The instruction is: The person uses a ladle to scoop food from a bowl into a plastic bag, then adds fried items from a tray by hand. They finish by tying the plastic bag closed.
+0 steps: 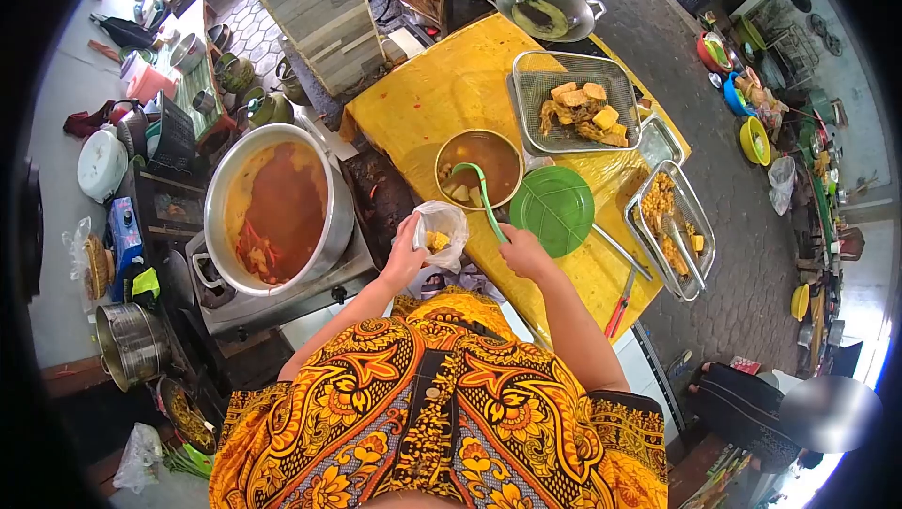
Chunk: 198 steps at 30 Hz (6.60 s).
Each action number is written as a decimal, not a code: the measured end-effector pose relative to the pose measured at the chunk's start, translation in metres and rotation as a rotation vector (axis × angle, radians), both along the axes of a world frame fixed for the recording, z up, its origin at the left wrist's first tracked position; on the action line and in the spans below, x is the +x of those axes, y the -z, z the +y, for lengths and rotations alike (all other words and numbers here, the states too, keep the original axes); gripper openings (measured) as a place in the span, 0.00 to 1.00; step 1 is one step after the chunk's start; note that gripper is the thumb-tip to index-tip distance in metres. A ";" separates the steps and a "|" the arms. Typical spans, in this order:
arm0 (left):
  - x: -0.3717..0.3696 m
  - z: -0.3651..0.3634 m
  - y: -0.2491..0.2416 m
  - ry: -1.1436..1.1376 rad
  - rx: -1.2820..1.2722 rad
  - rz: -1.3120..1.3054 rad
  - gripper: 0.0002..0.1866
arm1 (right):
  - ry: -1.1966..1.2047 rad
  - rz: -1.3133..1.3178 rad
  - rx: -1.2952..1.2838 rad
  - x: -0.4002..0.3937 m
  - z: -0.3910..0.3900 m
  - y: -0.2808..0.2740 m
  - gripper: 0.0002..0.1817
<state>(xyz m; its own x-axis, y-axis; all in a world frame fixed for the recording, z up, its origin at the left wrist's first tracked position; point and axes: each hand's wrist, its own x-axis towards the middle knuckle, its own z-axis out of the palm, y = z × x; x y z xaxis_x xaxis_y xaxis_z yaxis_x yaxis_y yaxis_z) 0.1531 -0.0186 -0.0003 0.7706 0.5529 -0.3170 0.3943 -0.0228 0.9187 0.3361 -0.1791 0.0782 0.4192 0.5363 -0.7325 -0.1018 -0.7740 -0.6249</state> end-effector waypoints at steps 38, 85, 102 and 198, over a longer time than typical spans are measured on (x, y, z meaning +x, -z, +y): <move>0.008 -0.002 0.008 -0.057 -0.092 0.015 0.40 | 0.346 0.536 0.370 0.029 -0.035 0.014 0.27; -0.025 -0.017 0.000 -0.160 -0.098 -0.125 0.40 | -0.284 -1.028 -0.130 -0.025 0.014 0.066 0.30; -0.020 -0.005 0.006 -0.138 -0.109 -0.059 0.41 | -0.163 -0.669 0.201 -0.018 0.021 0.073 0.29; -0.008 -0.024 -0.003 -0.061 -0.186 -0.174 0.42 | -0.342 -0.822 -0.152 0.000 0.010 0.059 0.31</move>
